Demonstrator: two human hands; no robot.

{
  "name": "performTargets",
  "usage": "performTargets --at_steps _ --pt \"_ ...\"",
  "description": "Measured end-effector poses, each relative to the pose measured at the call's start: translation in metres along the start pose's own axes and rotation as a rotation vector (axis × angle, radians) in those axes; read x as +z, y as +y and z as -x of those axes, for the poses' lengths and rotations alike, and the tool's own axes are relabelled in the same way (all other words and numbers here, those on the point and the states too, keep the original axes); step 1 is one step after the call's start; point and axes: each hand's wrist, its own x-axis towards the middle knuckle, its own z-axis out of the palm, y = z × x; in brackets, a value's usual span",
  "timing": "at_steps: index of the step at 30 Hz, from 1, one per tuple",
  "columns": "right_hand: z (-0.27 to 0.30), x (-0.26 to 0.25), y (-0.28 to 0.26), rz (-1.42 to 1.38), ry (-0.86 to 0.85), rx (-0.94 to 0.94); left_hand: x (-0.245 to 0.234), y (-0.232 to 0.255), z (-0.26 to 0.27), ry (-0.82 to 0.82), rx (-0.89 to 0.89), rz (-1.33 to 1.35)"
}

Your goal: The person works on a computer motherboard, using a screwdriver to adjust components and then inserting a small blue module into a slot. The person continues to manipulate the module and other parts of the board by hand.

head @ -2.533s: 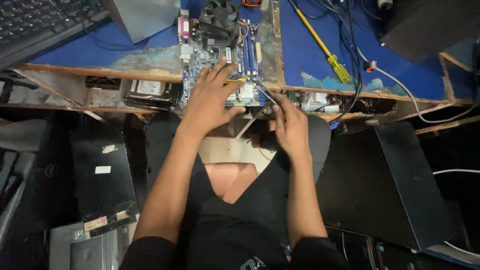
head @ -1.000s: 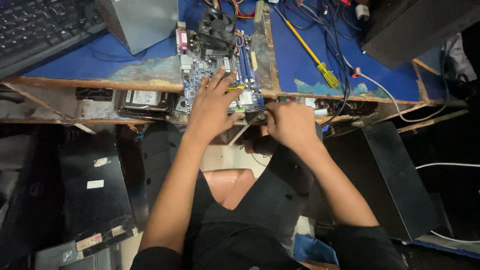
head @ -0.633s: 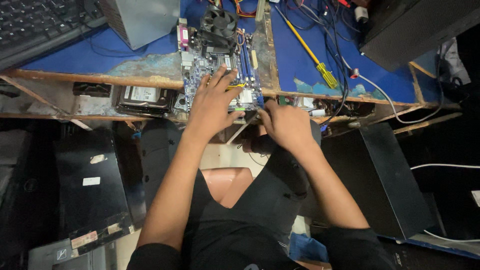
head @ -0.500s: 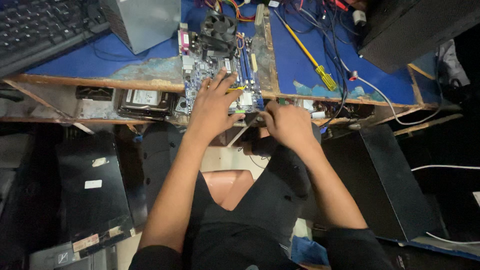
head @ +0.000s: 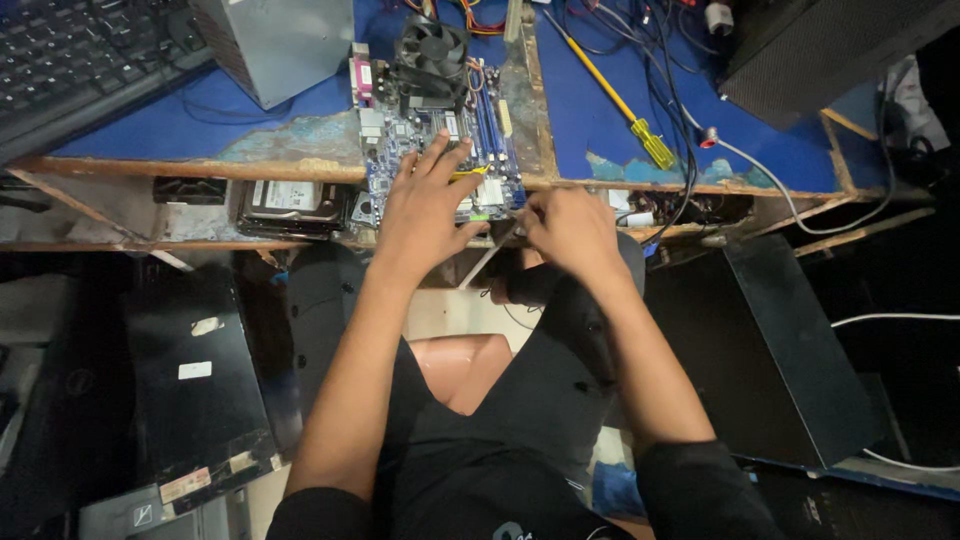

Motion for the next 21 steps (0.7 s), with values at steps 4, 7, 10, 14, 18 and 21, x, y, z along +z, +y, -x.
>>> performTargets --at_steps 4,7,10,14,18,21 --pt "-0.011 -0.008 0.001 0.045 -0.131 0.044 -0.001 0.000 0.001 -0.012 -0.004 0.012" --pt "-0.020 -0.019 0.008 0.070 -0.203 -0.033 -0.002 -0.001 -0.001 -0.022 -0.002 0.003" --pt "-0.028 -0.025 0.021 0.100 -0.119 -0.074 -0.001 0.000 0.000 -0.023 -0.002 -0.008" --pt "-0.032 -0.014 0.034 0.118 -0.013 -0.102 -0.001 0.000 -0.001 -0.026 -0.008 -0.020" --pt "-0.035 0.009 0.043 0.078 0.029 -0.123 0.001 0.001 -0.002 -0.040 -0.016 -0.026" --pt "-0.037 0.019 0.046 0.000 0.034 -0.113 0.001 0.000 -0.001 -0.034 -0.006 -0.033"
